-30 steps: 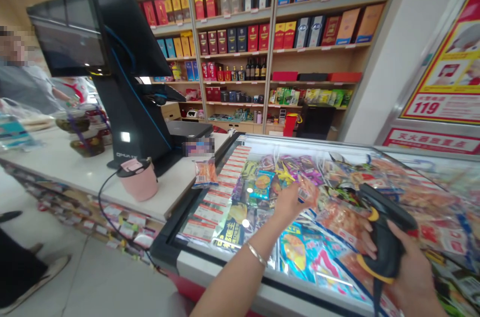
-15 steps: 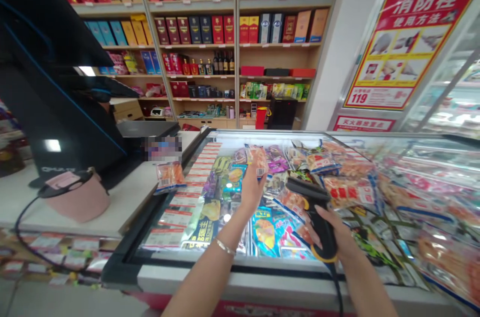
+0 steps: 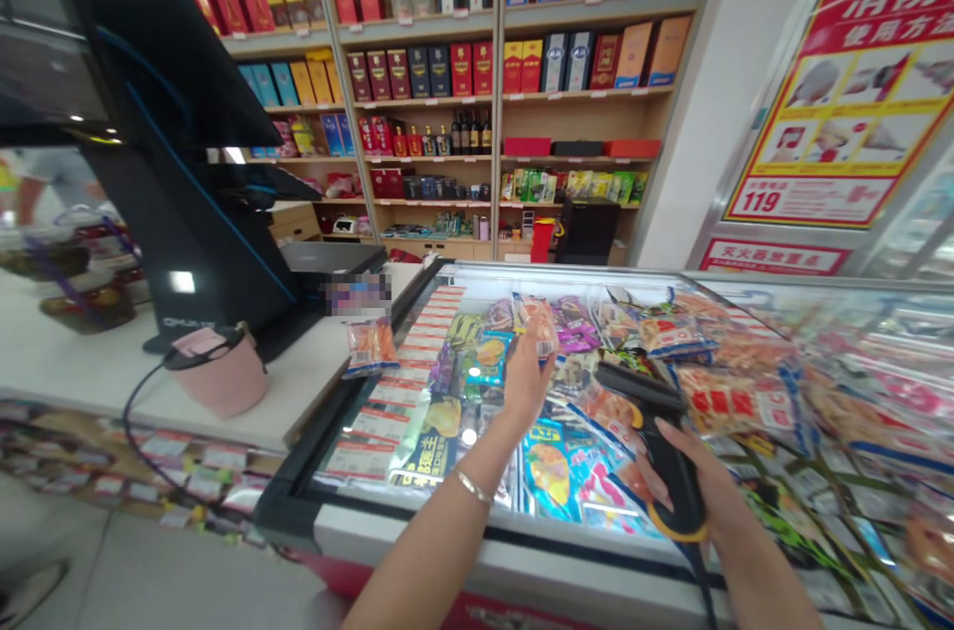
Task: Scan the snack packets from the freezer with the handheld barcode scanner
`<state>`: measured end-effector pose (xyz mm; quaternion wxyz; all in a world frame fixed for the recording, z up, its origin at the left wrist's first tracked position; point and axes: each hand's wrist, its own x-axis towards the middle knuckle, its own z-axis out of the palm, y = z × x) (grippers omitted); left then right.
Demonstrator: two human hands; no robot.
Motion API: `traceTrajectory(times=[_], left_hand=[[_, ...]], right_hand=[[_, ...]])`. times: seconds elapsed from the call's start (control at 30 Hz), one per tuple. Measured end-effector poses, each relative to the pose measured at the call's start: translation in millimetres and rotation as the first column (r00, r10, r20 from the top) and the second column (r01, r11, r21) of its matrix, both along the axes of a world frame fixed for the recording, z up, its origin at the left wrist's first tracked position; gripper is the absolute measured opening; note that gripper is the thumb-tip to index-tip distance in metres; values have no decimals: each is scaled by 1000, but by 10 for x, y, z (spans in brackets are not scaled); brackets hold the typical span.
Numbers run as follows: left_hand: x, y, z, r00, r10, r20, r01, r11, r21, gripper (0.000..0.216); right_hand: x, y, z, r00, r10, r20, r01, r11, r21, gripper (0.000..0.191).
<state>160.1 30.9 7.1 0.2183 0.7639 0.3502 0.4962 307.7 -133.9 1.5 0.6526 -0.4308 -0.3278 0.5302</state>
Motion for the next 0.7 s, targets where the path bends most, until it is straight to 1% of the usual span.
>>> traceTrajectory(times=[0.1,0.17,0.27,0.33,0.43,0.5,0.53,0.6,0.7], left_hand=[[12,7,-27,1000,0,-25,-1,1000,-18,63],[-3,8,-2,1000,-1,-31,0,1000,-19,62],[-133,-6,144,999,38,23,-38,999,-4,63],[-335,-28,290,989,108,99,-108,994,-3,66],[-827,-76,463,965,200,171,-203,979,4,72],[-1245,-121,478,955,242,169,-249,968,19,74],[-1466,-151,448,952,264,157,-270,963,16,75],[-1897,-226,318,942,313,121,-312,950,-30,75],[-2432,-366,18,923,381,53,-372,919,-127,73]], right_hand=[[75,21,30,998,45,-50,-44,999,7,37],[105,5,115,995,75,-59,-73,997,23,35],[79,-49,320,997,56,-54,-52,996,70,33],[8,-62,475,998,23,-58,-16,993,117,32],[-189,18,673,997,38,-64,-26,982,185,33],[-382,140,749,994,75,-81,-55,971,232,31],[-496,213,763,990,100,-96,-73,966,250,30],[-751,364,735,980,154,-123,-116,955,273,30],[-1164,532,544,955,254,-153,-211,944,252,32]])
